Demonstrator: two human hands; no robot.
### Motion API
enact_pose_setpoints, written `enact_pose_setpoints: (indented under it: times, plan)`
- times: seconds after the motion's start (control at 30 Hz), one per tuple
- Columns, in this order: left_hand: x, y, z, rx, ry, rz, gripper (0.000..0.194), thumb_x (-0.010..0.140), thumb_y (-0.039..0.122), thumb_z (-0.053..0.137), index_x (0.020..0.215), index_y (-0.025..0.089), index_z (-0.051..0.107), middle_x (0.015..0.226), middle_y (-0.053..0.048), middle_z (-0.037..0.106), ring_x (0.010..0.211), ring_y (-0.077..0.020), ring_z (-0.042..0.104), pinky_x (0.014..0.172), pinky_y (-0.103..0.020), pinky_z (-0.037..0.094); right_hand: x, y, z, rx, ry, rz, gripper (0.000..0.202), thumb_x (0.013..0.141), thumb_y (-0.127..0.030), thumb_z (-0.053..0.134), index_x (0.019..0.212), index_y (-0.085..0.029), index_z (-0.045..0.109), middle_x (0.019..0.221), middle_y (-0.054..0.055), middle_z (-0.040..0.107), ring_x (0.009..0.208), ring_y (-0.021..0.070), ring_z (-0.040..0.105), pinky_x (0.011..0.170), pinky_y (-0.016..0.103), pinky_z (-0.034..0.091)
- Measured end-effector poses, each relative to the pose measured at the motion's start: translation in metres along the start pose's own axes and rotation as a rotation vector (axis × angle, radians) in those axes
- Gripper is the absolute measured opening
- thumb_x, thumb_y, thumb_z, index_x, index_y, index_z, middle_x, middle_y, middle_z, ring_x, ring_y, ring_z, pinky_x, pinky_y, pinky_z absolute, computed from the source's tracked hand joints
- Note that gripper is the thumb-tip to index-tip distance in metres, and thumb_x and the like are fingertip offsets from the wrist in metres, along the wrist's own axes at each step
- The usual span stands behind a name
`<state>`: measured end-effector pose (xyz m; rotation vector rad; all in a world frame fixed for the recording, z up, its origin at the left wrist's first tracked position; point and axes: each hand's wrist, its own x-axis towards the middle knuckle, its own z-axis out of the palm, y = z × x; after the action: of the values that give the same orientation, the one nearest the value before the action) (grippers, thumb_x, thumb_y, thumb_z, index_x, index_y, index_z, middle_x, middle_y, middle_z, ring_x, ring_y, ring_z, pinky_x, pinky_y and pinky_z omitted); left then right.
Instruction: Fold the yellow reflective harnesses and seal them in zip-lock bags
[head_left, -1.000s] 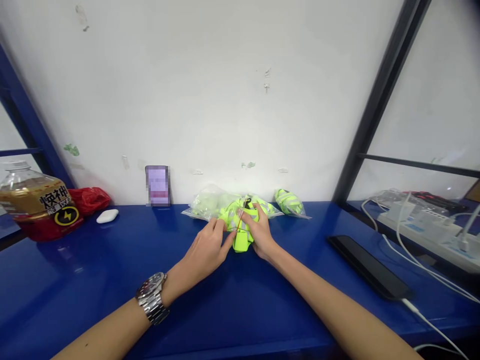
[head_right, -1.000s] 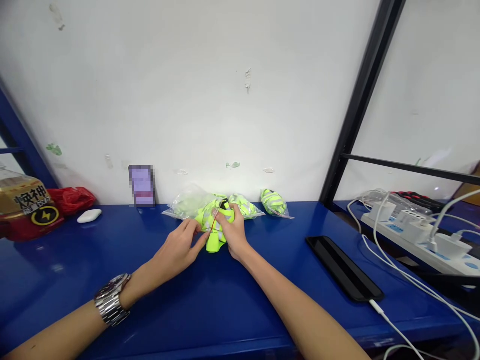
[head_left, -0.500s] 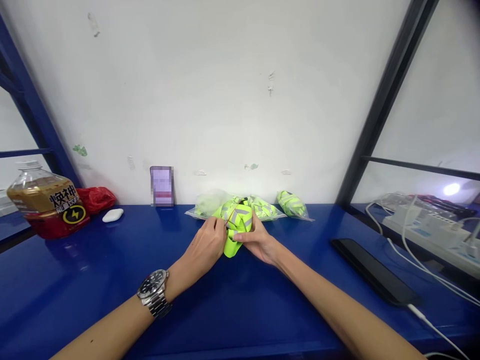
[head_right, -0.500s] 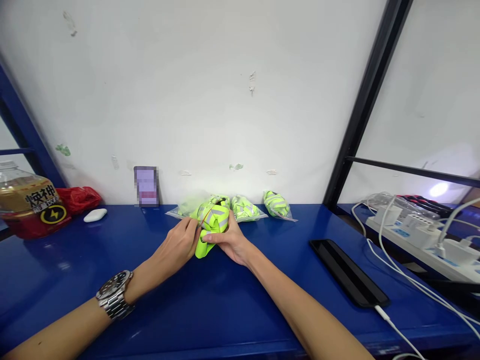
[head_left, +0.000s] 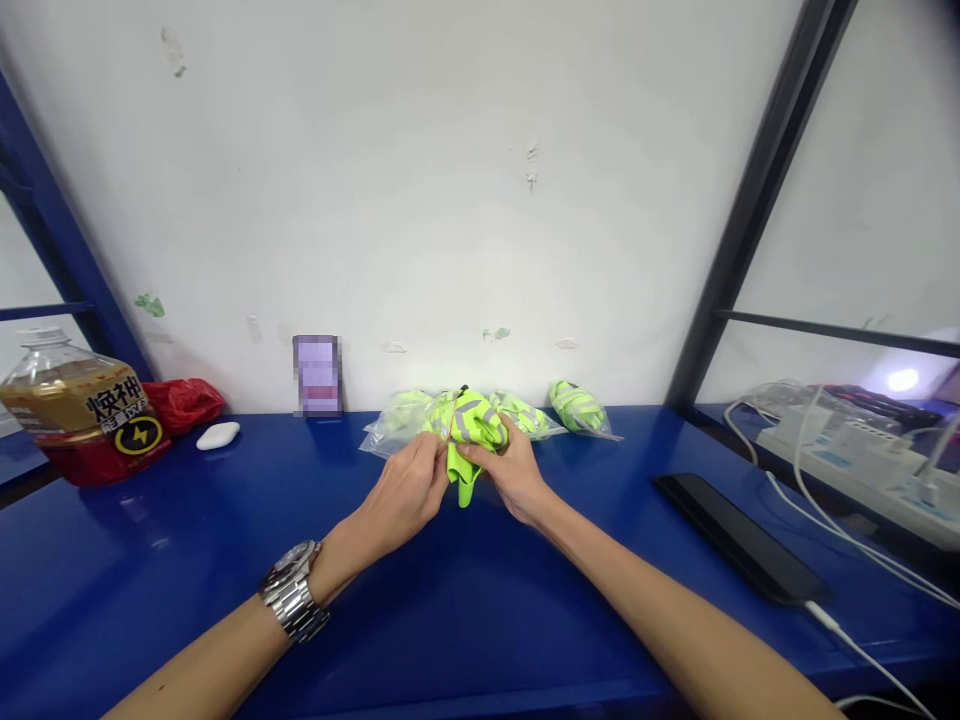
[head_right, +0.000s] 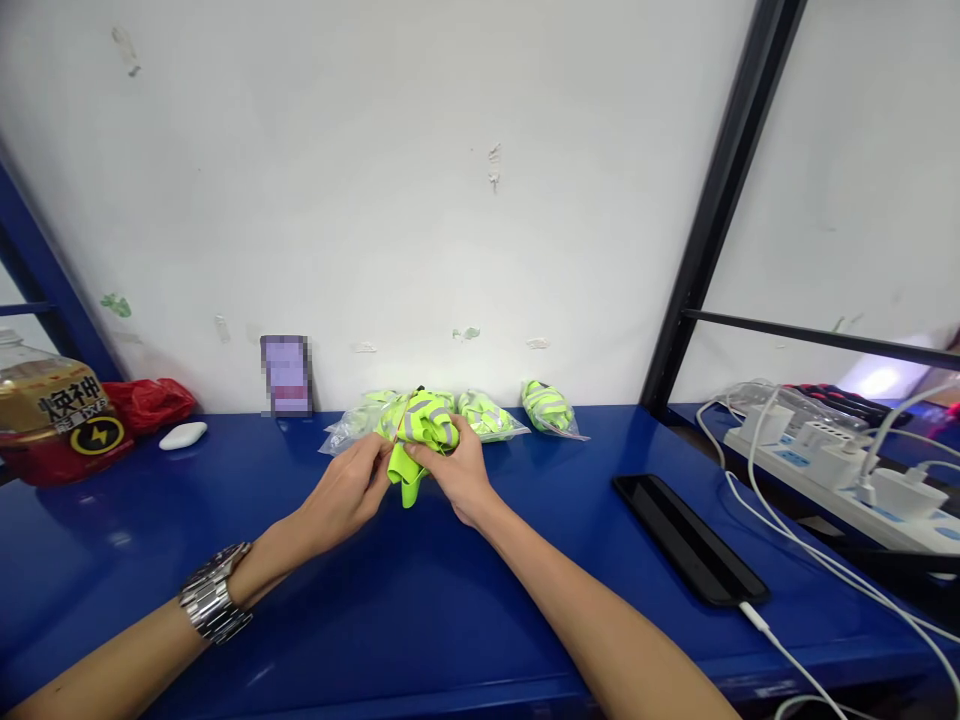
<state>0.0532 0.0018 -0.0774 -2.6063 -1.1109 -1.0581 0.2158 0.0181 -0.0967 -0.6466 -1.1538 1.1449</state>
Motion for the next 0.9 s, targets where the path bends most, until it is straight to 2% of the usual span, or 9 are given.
enact_pose_setpoints:
  times: [0.2,0.3,0.37,0.47,0.57,0.7,0.83,0.9]
  plan:
    - [-0.006,0.010,0.008,-0.071,-0.007,-0.002,0.015,0.094,0.019,0.033,0.079,0.022,0.032,0.072,0.001,0.044,0.060,-0.0143,0.044,0.057,-0.029,0.035,-0.002,0.009,-0.001,-0.382,0.180,-0.130,0.039,0.065,-0.037,0.076,0.090,-0.021,0.052,0.080,-0.001,0.064,0.073,0.0160,0.059,0.067,0.028,0.047]
    - [-0.008,0.016,0.012,-0.056,-0.048,0.019,0.014,0.095,0.020,0.031,0.081,0.022,0.033,0.074,0.000,0.045,0.062,-0.0148,0.045,0.059,-0.030,0.037,-0.004,0.008,0.000,-0.551,0.209,-0.154,0.033,0.066,-0.037,0.073,0.084,-0.022,0.050,0.074,-0.003,0.062,0.069,0.0157,0.057,0.064,0.027,0.044]
    - [-0.007,0.017,0.013,-0.052,-0.060,0.009,0.015,0.096,0.020,0.031,0.081,0.022,0.033,0.074,0.000,0.045,0.062,-0.0149,0.045,0.059,-0.030,0.037,-0.004,0.005,-0.001,-0.582,0.207,-0.160,0.030,0.066,-0.035,0.071,0.082,-0.022,0.049,0.073,-0.003,0.061,0.068,0.0156,0.056,0.064,0.027,0.043]
    - [-0.004,0.013,0.013,-0.059,-0.045,-0.010,0.015,0.095,0.020,0.031,0.080,0.022,0.032,0.073,0.000,0.044,0.062,-0.0150,0.045,0.058,-0.030,0.037,-0.002,0.000,-0.004,-0.458,0.114,-0.145,0.031,0.066,-0.032,0.072,0.088,-0.021,0.052,0.078,-0.003,0.061,0.073,0.0159,0.057,0.067,0.026,0.044]
    - [-0.004,0.006,0.014,-0.065,-0.043,0.010,0.015,0.094,0.018,0.032,0.080,0.022,0.032,0.073,0.000,0.044,0.062,-0.0151,0.046,0.058,-0.030,0.038,-0.001,-0.003,-0.009,-0.269,-0.029,-0.055,0.035,0.065,-0.032,0.074,0.093,-0.022,0.054,0.083,-0.003,0.061,0.079,0.0166,0.058,0.069,0.026,0.046]
    - [-0.010,-0.001,0.017,-0.009,-0.074,0.078,0.014,0.095,0.017,0.031,0.082,0.021,0.033,0.074,0.000,0.043,0.063,-0.0151,0.046,0.058,-0.030,0.039,-0.002,-0.006,-0.007,-0.168,0.021,0.068,0.032,0.067,-0.039,0.075,0.089,-0.023,0.058,0.089,0.000,0.063,0.089,0.0190,0.060,0.075,0.026,0.048]
    - [-0.013,-0.003,0.019,0.026,-0.061,0.125,0.014,0.095,0.015,0.029,0.083,0.021,0.034,0.075,0.000,0.043,0.064,-0.0150,0.045,0.059,-0.030,0.040,-0.006,-0.006,0.000,0.032,0.054,0.225,0.052,0.059,-0.035,0.081,0.102,-0.024,0.054,0.091,0.001,0.066,0.084,0.0202,0.064,0.072,0.031,0.052]
    - [-0.012,-0.001,0.018,0.037,-0.042,0.110,0.015,0.096,0.016,0.029,0.083,0.021,0.034,0.076,-0.001,0.044,0.065,-0.0151,0.045,0.060,-0.030,0.040,-0.008,-0.004,0.002,0.127,0.033,0.246,0.060,0.056,-0.030,0.083,0.106,-0.024,0.052,0.090,0.001,0.067,0.080,0.0199,0.065,0.072,0.034,0.053]
